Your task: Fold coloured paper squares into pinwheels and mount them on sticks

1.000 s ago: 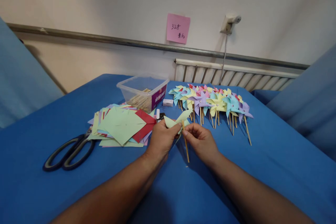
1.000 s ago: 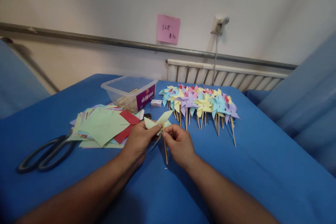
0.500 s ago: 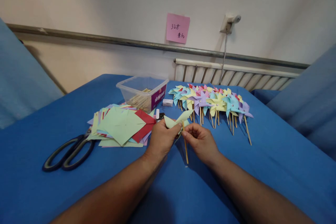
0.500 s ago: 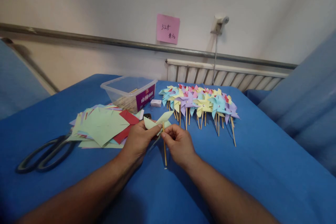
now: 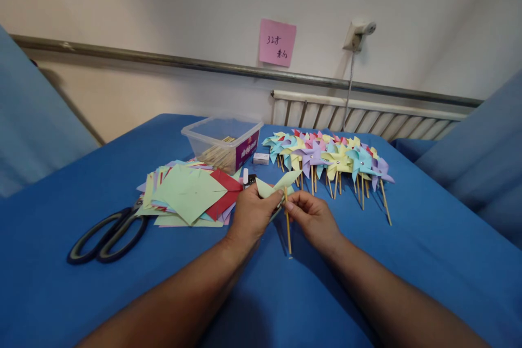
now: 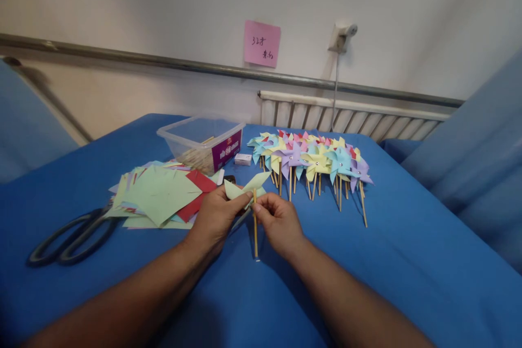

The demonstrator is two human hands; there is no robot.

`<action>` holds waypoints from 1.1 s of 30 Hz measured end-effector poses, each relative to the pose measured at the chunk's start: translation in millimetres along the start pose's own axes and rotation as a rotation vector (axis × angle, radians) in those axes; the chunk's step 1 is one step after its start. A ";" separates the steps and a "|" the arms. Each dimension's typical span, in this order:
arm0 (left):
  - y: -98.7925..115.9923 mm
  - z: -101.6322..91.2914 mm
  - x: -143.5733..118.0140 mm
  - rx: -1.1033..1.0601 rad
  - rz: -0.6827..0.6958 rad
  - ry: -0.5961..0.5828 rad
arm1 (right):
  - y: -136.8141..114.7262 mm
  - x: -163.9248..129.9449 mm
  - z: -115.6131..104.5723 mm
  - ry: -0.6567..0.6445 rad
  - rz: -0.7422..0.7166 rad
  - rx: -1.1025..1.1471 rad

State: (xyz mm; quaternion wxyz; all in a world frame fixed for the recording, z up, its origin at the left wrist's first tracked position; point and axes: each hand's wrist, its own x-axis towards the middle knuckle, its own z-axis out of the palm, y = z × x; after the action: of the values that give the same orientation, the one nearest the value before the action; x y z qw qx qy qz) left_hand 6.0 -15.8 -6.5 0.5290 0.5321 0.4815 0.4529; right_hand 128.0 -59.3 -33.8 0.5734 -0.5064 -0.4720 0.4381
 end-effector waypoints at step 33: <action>5.4 -0.8 -0.6 0.109 0.045 0.031 | -2.3 -2.2 -0.2 -0.016 -0.005 -0.018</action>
State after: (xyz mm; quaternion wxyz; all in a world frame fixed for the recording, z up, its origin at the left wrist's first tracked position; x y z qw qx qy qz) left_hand 5.4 -16.2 -1.0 0.4811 0.5639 0.5016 0.4460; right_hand 127.9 -61.7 -31.7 0.5661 -0.5070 -0.4816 0.4365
